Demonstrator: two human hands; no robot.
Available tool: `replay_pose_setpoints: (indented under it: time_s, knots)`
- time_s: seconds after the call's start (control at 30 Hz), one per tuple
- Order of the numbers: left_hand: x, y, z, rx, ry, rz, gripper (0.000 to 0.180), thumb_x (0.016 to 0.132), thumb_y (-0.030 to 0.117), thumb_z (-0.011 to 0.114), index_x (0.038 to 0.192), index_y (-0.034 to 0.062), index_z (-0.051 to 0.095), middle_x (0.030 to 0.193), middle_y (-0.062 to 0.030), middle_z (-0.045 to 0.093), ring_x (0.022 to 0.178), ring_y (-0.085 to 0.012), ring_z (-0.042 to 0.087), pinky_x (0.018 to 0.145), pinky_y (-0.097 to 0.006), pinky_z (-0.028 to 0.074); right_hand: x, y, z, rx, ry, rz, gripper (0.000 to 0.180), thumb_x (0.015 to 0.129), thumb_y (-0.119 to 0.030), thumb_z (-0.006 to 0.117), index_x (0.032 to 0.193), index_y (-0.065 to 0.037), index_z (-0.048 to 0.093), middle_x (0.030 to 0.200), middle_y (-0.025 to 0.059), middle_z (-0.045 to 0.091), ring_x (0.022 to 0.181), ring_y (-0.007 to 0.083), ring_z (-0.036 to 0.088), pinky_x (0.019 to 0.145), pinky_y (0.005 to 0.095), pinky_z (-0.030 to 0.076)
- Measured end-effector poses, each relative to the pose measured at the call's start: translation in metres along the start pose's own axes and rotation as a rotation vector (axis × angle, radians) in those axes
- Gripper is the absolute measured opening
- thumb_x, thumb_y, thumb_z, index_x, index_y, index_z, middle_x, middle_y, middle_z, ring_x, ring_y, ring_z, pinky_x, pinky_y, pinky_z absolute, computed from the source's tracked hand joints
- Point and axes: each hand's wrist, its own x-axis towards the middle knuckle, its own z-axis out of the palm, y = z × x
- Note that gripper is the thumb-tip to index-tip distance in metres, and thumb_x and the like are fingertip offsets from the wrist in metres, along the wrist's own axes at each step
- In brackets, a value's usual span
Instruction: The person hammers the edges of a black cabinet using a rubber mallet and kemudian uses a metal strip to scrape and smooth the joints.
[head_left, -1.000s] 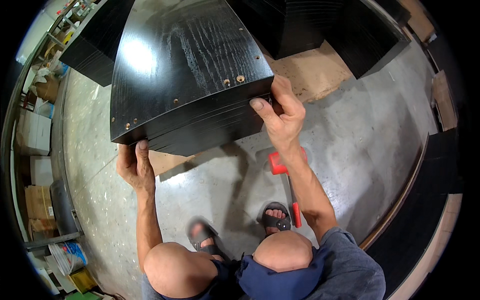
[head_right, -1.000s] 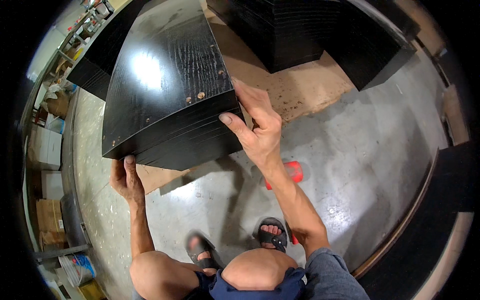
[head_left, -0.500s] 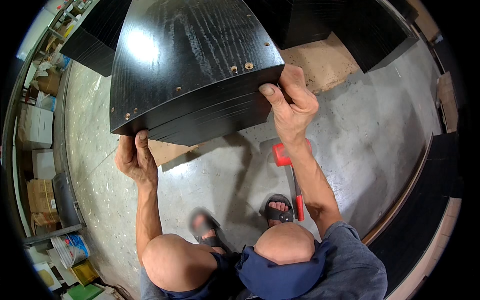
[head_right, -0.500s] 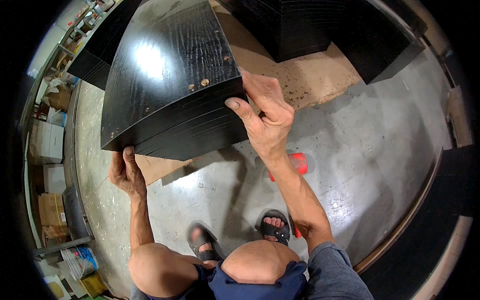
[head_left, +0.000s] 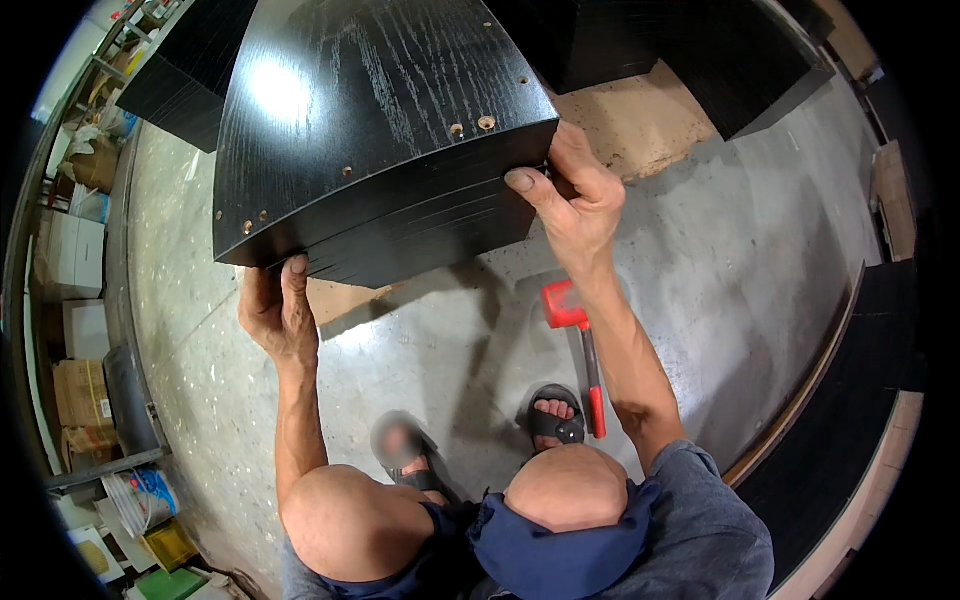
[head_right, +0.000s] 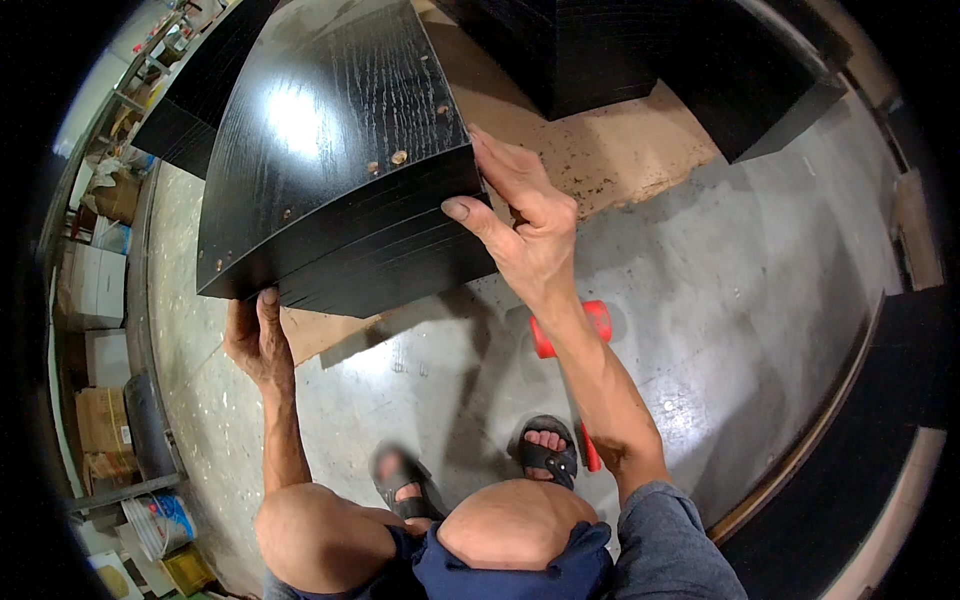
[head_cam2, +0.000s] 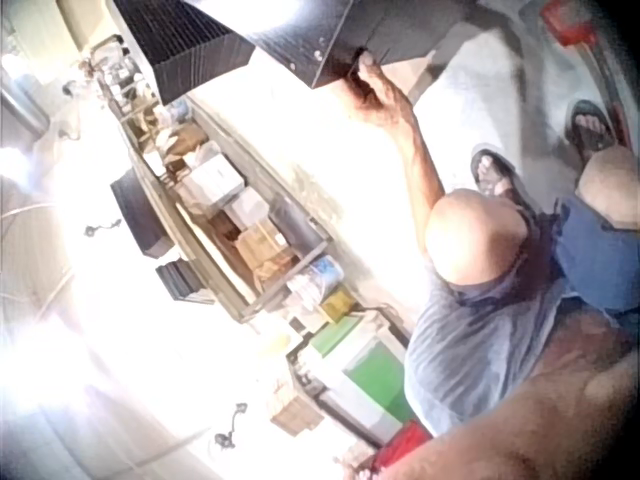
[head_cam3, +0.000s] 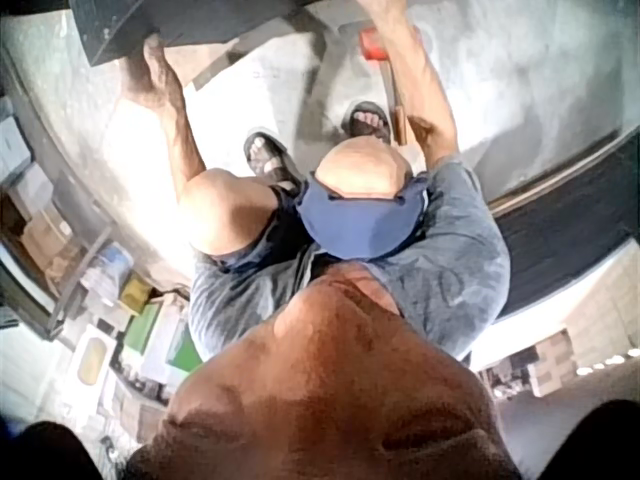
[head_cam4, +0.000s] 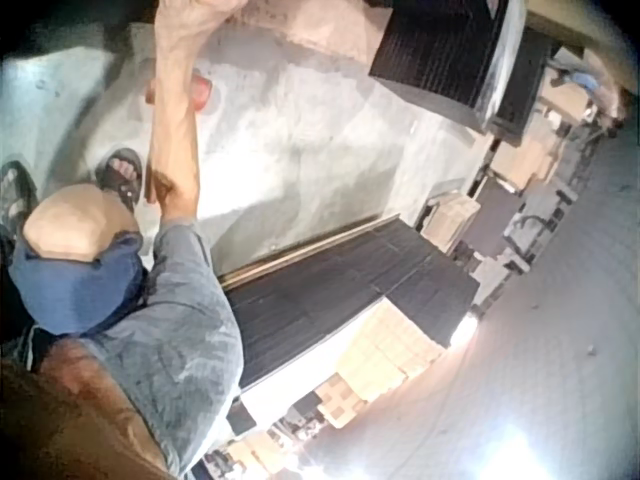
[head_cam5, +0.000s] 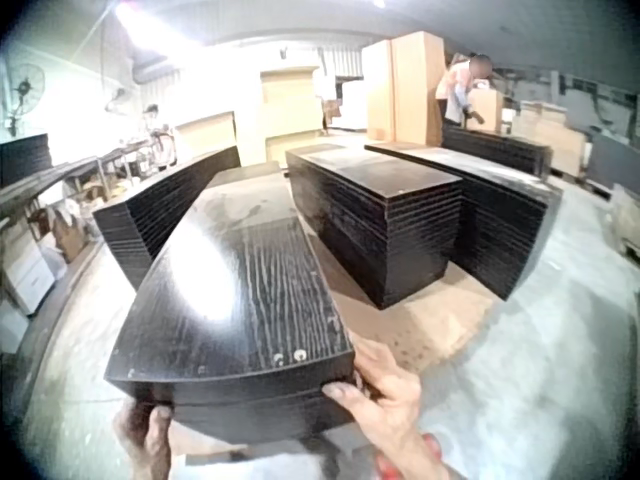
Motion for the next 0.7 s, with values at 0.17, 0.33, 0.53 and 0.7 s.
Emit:
replay_pose_setpoints:
  time_s: [0.17,0.33,0.53,0.7]
  knots:
    - [0.001,0.006,0.000,0.101,0.021,0.063,0.028,0.092,0.017,0.067,0.110,-0.0037,0.066,0.091,-0.0035,0.067,0.082,-0.0077,0.055,0.078,-0.022,0.046,-0.002,-0.001,0.000,-0.031,0.042,-0.008,0.046,0.077,-0.019,0.078,0.117,0.001,0.066,0.119,0.0154,0.066,0.110,0.0245,0.061,0.093,0.0331,0.048]
    - [0.002,0.005,-0.002,0.120,0.019,0.130,0.024,0.092,0.016,0.067,0.106,-0.0037,0.068,0.086,-0.0019,0.065,0.076,-0.0064,0.052,0.069,-0.019,0.042,-0.004,0.003,0.002,-0.019,0.044,-0.048,0.043,0.079,-0.017,0.076,0.117,0.001,0.066,0.119,0.0158,0.066,0.110,0.0247,0.061,0.093,0.0330,0.048]
    - [-0.001,0.010,-0.003,0.036,0.002,0.038,0.025,0.092,0.017,0.067,0.106,-0.0037,0.068,0.090,-0.0034,0.067,0.080,-0.0080,0.054,0.074,-0.021,0.043,-0.012,0.016,0.004,0.293,0.084,0.096,0.039,0.082,-0.012,0.073,0.118,0.001,0.064,0.124,0.0165,0.063,0.118,0.0227,0.056,0.100,0.0309,0.043]
    - [0.000,0.016,-0.003,-0.129,0.002,-0.067,0.030,0.090,0.013,0.069,0.113,-0.0054,0.066,0.100,-0.0063,0.068,0.087,-0.0113,0.057,0.084,-0.024,0.044,-0.017,0.018,0.012,0.478,0.161,0.155,0.037,0.085,-0.012,0.072,0.118,0.001,0.064,0.126,0.0159,0.062,0.120,0.0217,0.055,0.103,0.0302,0.040]
